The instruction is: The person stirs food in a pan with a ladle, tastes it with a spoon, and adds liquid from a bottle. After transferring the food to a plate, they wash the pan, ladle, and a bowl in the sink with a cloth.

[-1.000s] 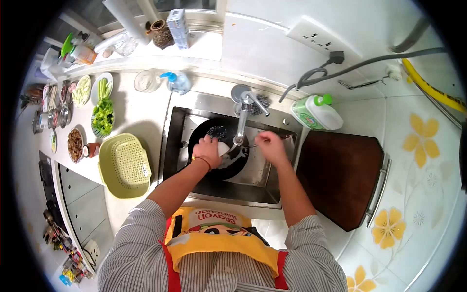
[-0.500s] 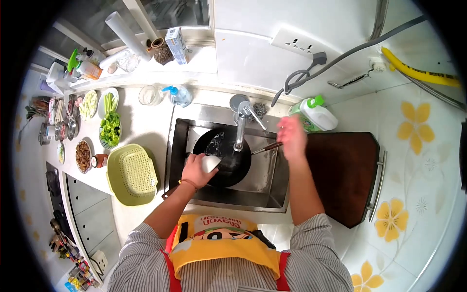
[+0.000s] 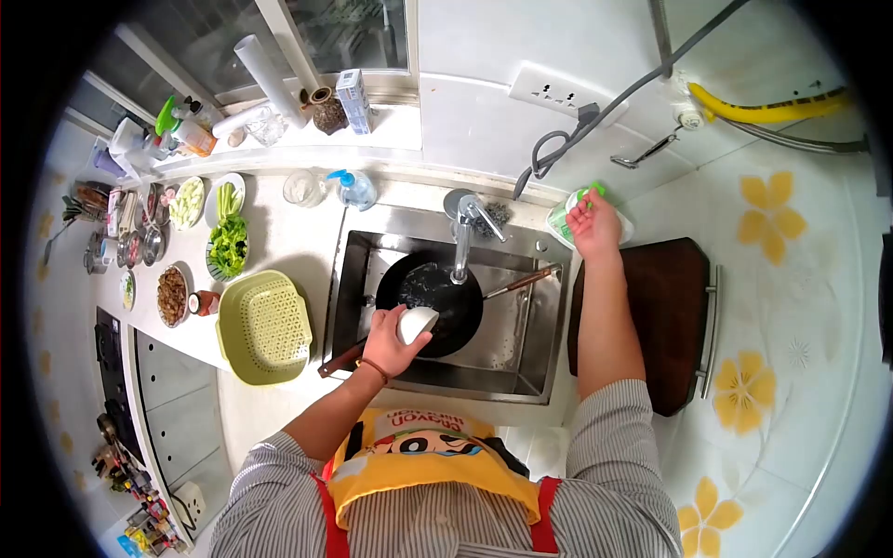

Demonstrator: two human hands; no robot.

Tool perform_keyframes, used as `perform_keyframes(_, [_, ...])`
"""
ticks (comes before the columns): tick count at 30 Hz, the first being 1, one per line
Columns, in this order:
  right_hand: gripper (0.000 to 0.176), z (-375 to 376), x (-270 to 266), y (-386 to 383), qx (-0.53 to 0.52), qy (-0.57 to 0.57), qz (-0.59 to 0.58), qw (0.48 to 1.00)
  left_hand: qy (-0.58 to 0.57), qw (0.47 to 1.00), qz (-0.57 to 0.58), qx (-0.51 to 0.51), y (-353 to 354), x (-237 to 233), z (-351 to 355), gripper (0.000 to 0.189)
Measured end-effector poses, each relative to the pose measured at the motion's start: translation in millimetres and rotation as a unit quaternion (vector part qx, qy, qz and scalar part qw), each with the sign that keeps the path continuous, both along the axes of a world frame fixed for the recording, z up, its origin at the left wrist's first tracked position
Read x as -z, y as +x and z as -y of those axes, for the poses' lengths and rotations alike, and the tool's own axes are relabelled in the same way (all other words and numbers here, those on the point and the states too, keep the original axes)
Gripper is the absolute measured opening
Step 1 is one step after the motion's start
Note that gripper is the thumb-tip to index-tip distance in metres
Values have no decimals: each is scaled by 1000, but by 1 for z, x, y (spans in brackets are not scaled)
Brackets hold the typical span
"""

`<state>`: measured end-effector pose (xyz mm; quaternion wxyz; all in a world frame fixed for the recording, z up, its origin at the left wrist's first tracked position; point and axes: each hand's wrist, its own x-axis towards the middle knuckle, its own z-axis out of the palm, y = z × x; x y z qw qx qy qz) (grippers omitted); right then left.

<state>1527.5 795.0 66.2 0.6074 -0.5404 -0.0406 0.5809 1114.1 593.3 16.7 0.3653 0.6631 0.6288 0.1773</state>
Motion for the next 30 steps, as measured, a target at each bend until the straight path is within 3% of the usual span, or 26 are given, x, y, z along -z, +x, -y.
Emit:
perform_keyframes(2, [25,0,1,7,-22,2,10,1000,21,1000,7,-5,0,-6,4,81])
perform_keyframes(6, [42,24,-23,-8,-38,-96,109,989,73,997,17,-24,-5,-9,15,78])
perform_keyframes(7, [52,25,6,-1,-6,-49,96,994,111,994,-16,-6,-4,-18,17,77])
perform_keyframes(9, [50,58,30,-5,-76,54,17,995,120,992,-27,-3,-6,-38,20,77])
perform_keyframes(10, [47,83,19,-33,-68,0,-13,998,97,995,-22,-7,-9,-41,22,77])
perform_keyframes(11, [46,107,48,-45,-117,44,-31,992,75,997,-8,-28,-8,-41,24,76])
perform_keyframes(12, [44,139,28,-90,-168,16,-25,985,52,997,6,-51,-7,-39,26,74])
perform_keyframes(13, [43,168,52,-121,-219,-17,36,975,18,997,24,-73,-5,-33,28,74])
perform_keyframes(15, [43,219,70,-177,-350,14,46,936,-82,988,56,-118,5,-14,30,77])
perform_keyframes(17, [49,243,69,-222,-382,86,271,879,-167,972,102,-131,16,-30,32,77])
perform_keyframes(19, [60,265,78,-261,-311,170,260,898,-169,969,100,-152,32,-15,35,77])
perform_keyframes(20, [62,277,102,-252,-403,202,245,858,-163,967,109,-160,32,-24,31,75])
perform_keyframes(21, [59,282,60,-252,-453,277,389,753,-161,967,108,-163,23,-28,26,75])
perform_keyframes(23, [59,265,44,-226,-524,407,496,560,-190,963,137,-131,4,-35,16,75])
perform_keyframes(24, [59,264,25,-227,-524,407,497,558,-189,963,138,-132,4,-35,16,75])
perform_keyframes(25, [58,265,2,-231,-499,377,605,493,-194,966,126,-113,6,-35,18,72])
perform_keyframes(27, [56,271,-7,-244,-466,333,704,420,-208,970,101,-70,11,-34,22,66])
perform_keyframes(28, [58,271,3,-254,-510,325,536,589,-203,974,78,-69,16,-39,19,63])
perform_keyframes(29, [59,269,9,-257,-525,299,338,722,-110,993,36,5,13,12,11,65])
perform_keyframes(30, [65,268,-1,-250,-550,266,347,711,-160,984,72,-27,6,-13,5,64])
